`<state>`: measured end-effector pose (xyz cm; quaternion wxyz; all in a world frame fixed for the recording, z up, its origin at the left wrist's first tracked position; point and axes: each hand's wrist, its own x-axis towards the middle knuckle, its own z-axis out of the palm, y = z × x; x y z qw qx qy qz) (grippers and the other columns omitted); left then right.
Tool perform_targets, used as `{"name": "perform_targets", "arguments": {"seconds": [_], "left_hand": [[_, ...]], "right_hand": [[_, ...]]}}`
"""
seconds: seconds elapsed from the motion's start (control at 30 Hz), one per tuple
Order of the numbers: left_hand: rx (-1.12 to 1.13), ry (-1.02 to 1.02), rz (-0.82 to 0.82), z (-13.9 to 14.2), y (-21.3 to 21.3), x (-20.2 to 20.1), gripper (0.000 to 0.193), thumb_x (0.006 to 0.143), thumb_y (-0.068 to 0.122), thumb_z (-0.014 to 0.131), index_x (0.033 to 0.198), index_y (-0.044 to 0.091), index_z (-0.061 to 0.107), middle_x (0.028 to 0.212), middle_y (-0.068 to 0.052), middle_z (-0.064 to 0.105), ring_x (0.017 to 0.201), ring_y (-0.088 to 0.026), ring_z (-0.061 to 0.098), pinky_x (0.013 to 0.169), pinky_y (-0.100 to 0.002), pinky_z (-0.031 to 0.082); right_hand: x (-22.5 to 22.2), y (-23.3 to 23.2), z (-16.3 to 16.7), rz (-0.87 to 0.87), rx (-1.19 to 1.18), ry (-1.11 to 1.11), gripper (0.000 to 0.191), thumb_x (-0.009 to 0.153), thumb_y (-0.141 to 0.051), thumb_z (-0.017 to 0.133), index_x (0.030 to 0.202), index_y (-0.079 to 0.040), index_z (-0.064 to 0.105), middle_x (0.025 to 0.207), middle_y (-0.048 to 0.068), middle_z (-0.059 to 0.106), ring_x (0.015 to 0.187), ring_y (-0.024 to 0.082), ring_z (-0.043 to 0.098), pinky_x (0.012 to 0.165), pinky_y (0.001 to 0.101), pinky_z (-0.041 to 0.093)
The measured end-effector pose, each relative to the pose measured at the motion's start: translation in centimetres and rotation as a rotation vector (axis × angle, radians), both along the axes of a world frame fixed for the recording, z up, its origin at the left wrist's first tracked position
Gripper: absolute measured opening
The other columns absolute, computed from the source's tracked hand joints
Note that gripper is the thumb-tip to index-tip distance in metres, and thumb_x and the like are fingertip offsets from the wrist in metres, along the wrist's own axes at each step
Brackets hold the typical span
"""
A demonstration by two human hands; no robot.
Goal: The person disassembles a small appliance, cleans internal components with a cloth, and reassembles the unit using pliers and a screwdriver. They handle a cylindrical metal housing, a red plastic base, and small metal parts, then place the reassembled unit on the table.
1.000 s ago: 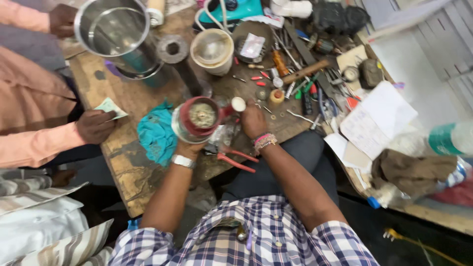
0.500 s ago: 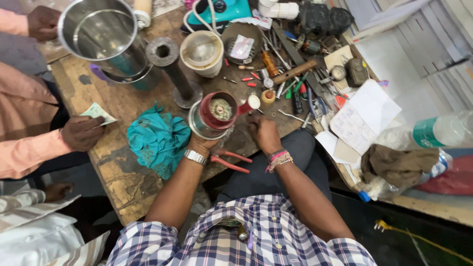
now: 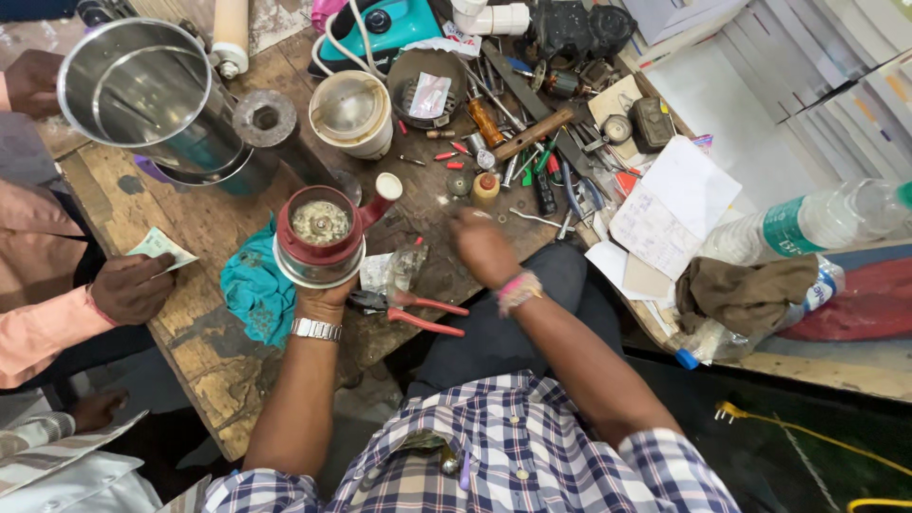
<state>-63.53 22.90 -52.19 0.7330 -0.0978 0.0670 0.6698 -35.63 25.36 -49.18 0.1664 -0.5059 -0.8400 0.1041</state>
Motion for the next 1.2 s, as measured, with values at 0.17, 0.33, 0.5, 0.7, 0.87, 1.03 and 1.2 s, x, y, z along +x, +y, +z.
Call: {"name": "perform_targets", "arguments": {"seconds": [0.17, 0.33, 0.5, 0.7, 0.87, 1.03, 1.2], "left_hand": [[0.074, 0.185, -0.035, 1.5, -0.3, 2.5, 0.046, 0.104, 0.033, 0.052, 0.144, 0.011, 0.053, 0.143, -0.010, 0.064, 0.134, -0.028, 0.059, 0.115, -0.049, 0.048], [0.242, 0.812, -0.061, 1.8, -1.3, 3.7, 0.050, 0.101, 0.027, 0.059, 0.148, 0.014, 0.048, 0.146, -0.010, 0.058, 0.136, -0.028, 0.055, 0.116, -0.051, 0.046], [0.044, 0.012, -0.171, 1.0, -0.8, 3.7, 0.044, 0.106, 0.034, 0.047, 0.147, 0.016, 0.050, 0.148, -0.011, 0.055, 0.137, -0.031, 0.053, 0.115, -0.054, 0.044], [0.204, 0.141, -0.190, 0.2, -0.6, 4.5, 0.044, 0.105, 0.034, 0.047, 0.146, 0.019, 0.049, 0.149, -0.009, 0.055, 0.137, -0.033, 0.052, 0.113, -0.062, 0.044], [0.146, 0.010, -0.256, -0.8, 1.0, 6.9, 0.044, 0.107, 0.029, 0.049, 0.148, 0.014, 0.049, 0.150, -0.011, 0.054, 0.136, -0.032, 0.053, 0.113, -0.057, 0.043], [0.147, 0.105, -0.270, -0.7, 1.8, 8.8, 0.045, 0.106, 0.023, 0.052, 0.149, 0.010, 0.049, 0.150, -0.011, 0.055, 0.137, -0.029, 0.055, 0.117, -0.052, 0.045], [0.261, 0.202, -0.315, 0.1, 2.1, 9.5, 0.046, 0.103, 0.022, 0.059, 0.145, 0.004, 0.051, 0.146, -0.016, 0.057, 0.132, -0.031, 0.058, 0.113, -0.052, 0.049]], "right_hand": [[-4.5, 4.4, 2.0, 0.019, 0.362, -0.426, 0.032, 0.085, -0.023, 0.061, 0.107, -0.003, 0.073, 0.119, 0.021, 0.068, 0.113, 0.032, 0.059, 0.089, 0.0420, 0.046], [-5.4, 7.2, 3.4, 0.059, 0.045, -0.628, 0.019, 0.081, -0.022, 0.065, 0.093, -0.013, 0.076, 0.107, 0.017, 0.069, 0.114, 0.033, 0.058, 0.087, 0.0434, 0.041], [-4.5, 7.3, 5.6, 0.117, 0.289, -0.423, 0.017, 0.081, -0.017, 0.070, 0.095, -0.008, 0.073, 0.103, 0.017, 0.070, 0.097, 0.032, 0.064, 0.078, 0.0441, 0.048], [-0.3, 6.5, 13.5, -0.161, -0.363, 0.533, 0.025, 0.088, -0.002, 0.073, 0.112, 0.000, 0.066, 0.097, 0.018, 0.069, 0.078, 0.023, 0.063, 0.066, 0.0364, 0.048], [0.7, 3.9, 18.0, 0.061, -0.815, 0.866, 0.044, 0.087, 0.005, 0.059, 0.130, -0.005, 0.060, 0.107, 0.006, 0.072, 0.084, 0.010, 0.069, 0.072, 0.0262, 0.058], [-0.5, 0.8, 19.0, 0.313, -0.101, 0.242, 0.044, 0.086, -0.003, 0.073, 0.129, 0.000, 0.065, 0.108, 0.018, 0.069, 0.098, 0.036, 0.068, 0.083, 0.0423, 0.054], [-0.4, 0.5, 19.3, 0.332, -0.065, 0.116, 0.040, 0.082, -0.006, 0.073, 0.121, -0.004, 0.066, 0.102, 0.018, 0.065, 0.095, 0.039, 0.066, 0.082, 0.0474, 0.053]]}}
